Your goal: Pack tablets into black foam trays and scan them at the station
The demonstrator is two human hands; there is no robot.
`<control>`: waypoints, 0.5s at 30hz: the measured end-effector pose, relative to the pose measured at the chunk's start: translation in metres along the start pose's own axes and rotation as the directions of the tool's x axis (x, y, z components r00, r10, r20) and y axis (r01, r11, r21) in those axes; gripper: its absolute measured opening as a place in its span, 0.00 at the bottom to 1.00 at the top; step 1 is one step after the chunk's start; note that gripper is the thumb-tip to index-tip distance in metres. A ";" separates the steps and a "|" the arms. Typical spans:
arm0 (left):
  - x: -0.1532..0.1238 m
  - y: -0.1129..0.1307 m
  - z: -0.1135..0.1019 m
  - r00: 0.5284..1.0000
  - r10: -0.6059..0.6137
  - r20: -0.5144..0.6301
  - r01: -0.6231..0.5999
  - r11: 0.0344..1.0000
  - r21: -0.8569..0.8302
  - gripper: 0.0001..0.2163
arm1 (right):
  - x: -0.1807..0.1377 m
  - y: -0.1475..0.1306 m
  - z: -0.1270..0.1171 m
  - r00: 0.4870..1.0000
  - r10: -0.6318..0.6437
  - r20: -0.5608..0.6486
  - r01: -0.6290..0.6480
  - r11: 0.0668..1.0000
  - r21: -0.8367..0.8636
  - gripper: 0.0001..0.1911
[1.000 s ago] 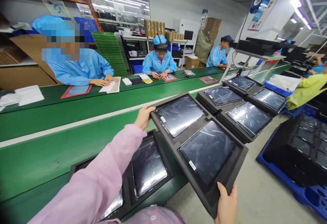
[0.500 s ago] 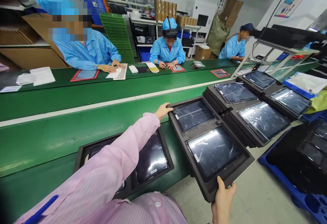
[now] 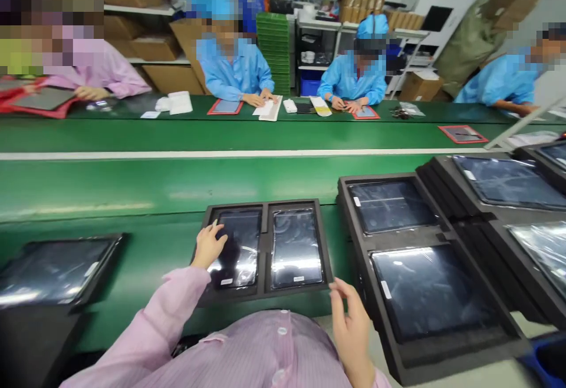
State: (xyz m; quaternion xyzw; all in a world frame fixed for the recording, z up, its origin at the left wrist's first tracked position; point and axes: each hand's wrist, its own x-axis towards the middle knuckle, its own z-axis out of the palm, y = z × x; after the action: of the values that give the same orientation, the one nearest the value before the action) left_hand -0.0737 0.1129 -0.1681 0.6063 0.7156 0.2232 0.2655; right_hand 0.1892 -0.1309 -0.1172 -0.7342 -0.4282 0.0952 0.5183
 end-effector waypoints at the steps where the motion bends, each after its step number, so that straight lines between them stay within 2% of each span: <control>1: -0.010 -0.020 -0.004 0.999 -0.034 -0.018 0.034 0.999 0.024 0.17 | 0.007 0.001 0.019 0.993 0.015 0.114 -0.019 0.999 0.030 0.14; 4: -0.037 -0.068 -0.008 0.995 -0.098 -0.011 0.098 0.993 0.058 0.20 | 0.024 0.008 0.074 0.916 0.015 0.402 -0.041 0.998 0.054 0.17; 5: -0.044 -0.080 -0.007 0.995 -0.104 0.003 0.104 0.993 0.061 0.20 | 0.029 0.009 0.092 0.876 -0.012 0.482 -0.011 0.999 0.046 0.16; 7: -0.053 -0.099 -0.002 0.996 -0.088 0.031 0.086 0.994 0.074 0.20 | 0.041 0.008 0.127 0.800 -0.094 0.593 0.126 0.992 -0.012 0.15; 10: -0.060 -0.120 0.005 0.996 -0.024 0.084 0.012 0.991 0.135 0.21 | 0.066 -0.002 0.177 0.737 -0.173 0.653 0.336 0.933 -0.131 0.13; 13: -0.066 -0.126 0.005 0.982 0.052 0.179 -0.093 0.969 0.229 0.25 | 0.091 -0.012 0.220 0.734 -0.139 0.665 0.373 0.900 -0.224 0.14; 15: -0.069 -0.122 -0.003 0.955 0.109 0.277 -0.196 0.930 0.310 0.31 | 0.103 -0.015 0.241 0.738 -0.090 0.669 0.371 0.883 -0.290 0.15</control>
State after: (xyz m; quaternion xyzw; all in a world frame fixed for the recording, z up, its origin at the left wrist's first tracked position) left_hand -0.1582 0.0245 -0.2368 0.7201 0.6533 0.0389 0.2304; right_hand 0.1037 0.1093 -0.1807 -0.6878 -0.6777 0.1815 0.1862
